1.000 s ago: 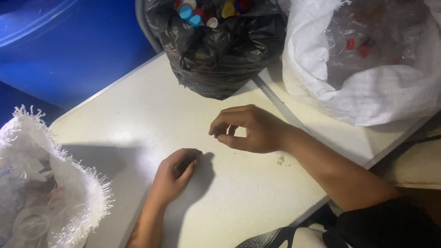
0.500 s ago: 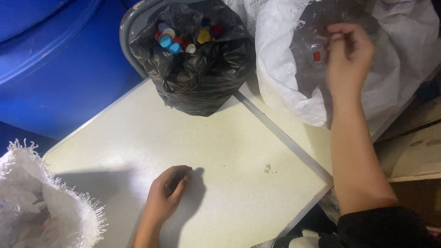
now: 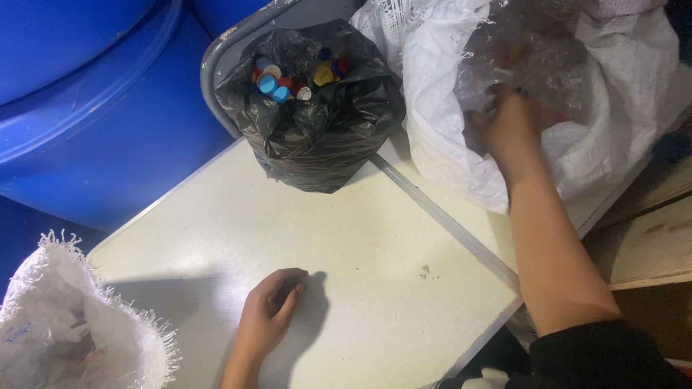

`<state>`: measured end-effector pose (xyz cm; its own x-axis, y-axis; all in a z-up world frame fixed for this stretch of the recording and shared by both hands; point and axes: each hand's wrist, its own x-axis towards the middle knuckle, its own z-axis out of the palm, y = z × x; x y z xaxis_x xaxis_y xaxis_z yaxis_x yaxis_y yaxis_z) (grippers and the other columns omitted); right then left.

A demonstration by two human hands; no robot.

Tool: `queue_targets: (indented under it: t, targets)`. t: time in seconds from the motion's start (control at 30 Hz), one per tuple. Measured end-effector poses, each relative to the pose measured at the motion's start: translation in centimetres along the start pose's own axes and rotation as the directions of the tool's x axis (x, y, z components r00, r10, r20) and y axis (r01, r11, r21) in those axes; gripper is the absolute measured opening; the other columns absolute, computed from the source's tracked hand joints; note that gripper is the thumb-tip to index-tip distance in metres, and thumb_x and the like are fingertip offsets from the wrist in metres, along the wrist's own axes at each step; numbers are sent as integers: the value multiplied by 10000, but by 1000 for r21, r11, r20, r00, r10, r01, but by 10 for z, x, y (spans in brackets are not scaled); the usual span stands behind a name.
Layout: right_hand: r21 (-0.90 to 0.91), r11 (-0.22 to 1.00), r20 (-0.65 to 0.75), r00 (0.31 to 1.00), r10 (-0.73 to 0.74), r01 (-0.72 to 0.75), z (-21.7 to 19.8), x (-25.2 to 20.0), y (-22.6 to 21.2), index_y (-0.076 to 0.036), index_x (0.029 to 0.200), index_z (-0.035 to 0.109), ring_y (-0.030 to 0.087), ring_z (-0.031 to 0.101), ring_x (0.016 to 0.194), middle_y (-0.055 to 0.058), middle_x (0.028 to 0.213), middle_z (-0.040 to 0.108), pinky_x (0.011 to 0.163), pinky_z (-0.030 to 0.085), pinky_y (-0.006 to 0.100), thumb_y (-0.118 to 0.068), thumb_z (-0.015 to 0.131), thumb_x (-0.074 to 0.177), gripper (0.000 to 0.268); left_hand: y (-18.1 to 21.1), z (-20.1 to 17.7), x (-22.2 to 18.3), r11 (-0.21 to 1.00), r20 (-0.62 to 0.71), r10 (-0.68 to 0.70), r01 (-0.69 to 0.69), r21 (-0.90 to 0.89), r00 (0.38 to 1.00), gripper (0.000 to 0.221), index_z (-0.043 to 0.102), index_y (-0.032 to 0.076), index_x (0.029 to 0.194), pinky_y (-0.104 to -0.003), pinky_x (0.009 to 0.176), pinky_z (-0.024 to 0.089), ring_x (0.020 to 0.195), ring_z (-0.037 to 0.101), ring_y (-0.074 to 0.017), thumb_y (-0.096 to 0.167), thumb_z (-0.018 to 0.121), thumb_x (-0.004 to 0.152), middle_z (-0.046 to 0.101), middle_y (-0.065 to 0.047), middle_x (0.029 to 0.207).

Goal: Unscrewing plastic caps from various used plastic bottles and placing the caps into a separate bag for recycling.

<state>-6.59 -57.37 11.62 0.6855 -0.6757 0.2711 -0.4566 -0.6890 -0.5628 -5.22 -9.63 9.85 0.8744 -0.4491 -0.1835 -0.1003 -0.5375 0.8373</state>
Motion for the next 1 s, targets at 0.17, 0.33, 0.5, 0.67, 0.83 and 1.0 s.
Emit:
queue_targets:
  t: [0.17, 0.33, 0.5, 0.67, 0.83, 1.0]
  targets:
    - [218, 911, -347, 901, -262, 349, -44, -22, -25, 35, 1345, 580, 268, 690, 1066, 186, 1173, 708, 937, 556, 390, -54, 887, 948, 510, 5, -3, -2, 1000, -4, -9, 9, 5, 1000, 213, 741, 49, 1108, -285, 693, 575, 774, 700, -130, 109, 680, 913, 776, -71, 908]
    - [674, 634, -125, 904, -409, 380, -71, -71, -98, -13, 1308, 526, 125, 644, 1152, 80, 1268, 636, 998, 588, 294, 17, 833, 928, 490, -7, -3, 0, 991, 12, 109, -108, -85, 994, 252, 709, 41, 1153, -268, 775, 573, 872, 712, -122, 40, 659, 906, 760, -73, 980]
    - [581, 661, 237, 679, -695, 474, -25, -114, -162, -53, 1162, 672, 165, 651, 1009, 50, 1085, 670, 867, 587, 328, -122, 872, 780, 437, -13, -6, -8, 961, -93, 234, -245, -125, 968, 352, 647, 44, 1254, -286, 781, 546, 928, 651, -159, -26, 637, 909, 666, -89, 1082]
    - [401, 438, 156, 412, -898, 804, 22, -146, -203, -130, 1064, 755, 180, 650, 922, -5, 943, 690, 855, 483, 455, -188, 851, 705, 376, -12, -12, -7, 895, -282, 421, -446, -26, 862, 427, 575, 28, 1308, -316, 887, 533, 1089, 599, -193, -11, 685, 897, 572, -132, 1231]
    - [705, 639, 520, 387, -761, 308, 79, -163, -230, -81, 1139, 719, 110, 610, 746, 18, 886, 643, 672, 547, 278, -120, 771, 821, 325, -35, -11, -3, 885, -388, 433, -465, 12, 814, 201, 587, 5, 1116, -292, 810, 522, 947, 616, -179, 58, 693, 952, 628, -108, 1034]
    - [713, 622, 701, 342, -626, -323, 135, -179, -215, 19, 1123, 620, 83, 626, 778, 53, 909, 666, 676, 544, 255, -122, 722, 948, 247, -46, -16, 9, 911, -425, 94, -250, -328, 900, 114, 585, 4, 997, -228, 631, 446, 718, 533, -75, 89, 656, 1021, 587, -9, 813]
